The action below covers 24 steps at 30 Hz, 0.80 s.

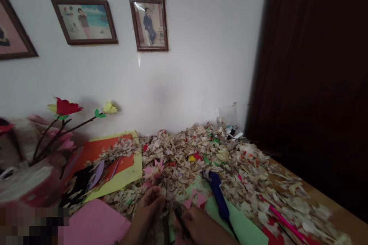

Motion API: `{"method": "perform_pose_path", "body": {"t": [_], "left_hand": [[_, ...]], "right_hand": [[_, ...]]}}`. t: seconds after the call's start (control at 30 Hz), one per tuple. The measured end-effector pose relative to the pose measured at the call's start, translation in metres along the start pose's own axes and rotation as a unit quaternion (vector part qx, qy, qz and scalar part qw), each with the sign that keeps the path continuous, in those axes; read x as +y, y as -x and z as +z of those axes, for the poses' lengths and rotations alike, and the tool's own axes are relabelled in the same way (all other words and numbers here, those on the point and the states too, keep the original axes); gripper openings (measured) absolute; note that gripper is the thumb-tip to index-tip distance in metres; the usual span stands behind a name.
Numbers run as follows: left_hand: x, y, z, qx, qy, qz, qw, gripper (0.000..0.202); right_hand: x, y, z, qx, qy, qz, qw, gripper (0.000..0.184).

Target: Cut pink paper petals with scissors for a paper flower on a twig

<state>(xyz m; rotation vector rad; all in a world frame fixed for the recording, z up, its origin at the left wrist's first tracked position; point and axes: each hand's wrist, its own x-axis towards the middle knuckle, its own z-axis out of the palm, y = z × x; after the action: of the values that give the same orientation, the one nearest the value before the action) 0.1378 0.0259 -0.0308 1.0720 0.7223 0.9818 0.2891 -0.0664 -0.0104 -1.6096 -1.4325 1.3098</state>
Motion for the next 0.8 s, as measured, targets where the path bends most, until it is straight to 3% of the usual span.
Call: {"method": "perform_pose_path", "body": {"t": [0.2,0.53,0.8], "left_hand": [[-0.011,-0.008,-0.005,0.008,0.005,-0.006,1.000,0.040],[0.009,0.007,0.007,-0.003,0.022,-0.032,0.999,0.036],[0.007,0.007,0.006,-0.009,0.037,-0.045,0.998,0.034]], "right_hand": [[0.001,0.007,-0.004,0.045,0.083,-0.010,0.996,0.029],[0.006,0.002,-0.001,0.008,0.033,-0.025,0.999,0.038],[0.003,-0.001,0.000,-0.018,0.039,-0.043,0.998,0.038]]}}
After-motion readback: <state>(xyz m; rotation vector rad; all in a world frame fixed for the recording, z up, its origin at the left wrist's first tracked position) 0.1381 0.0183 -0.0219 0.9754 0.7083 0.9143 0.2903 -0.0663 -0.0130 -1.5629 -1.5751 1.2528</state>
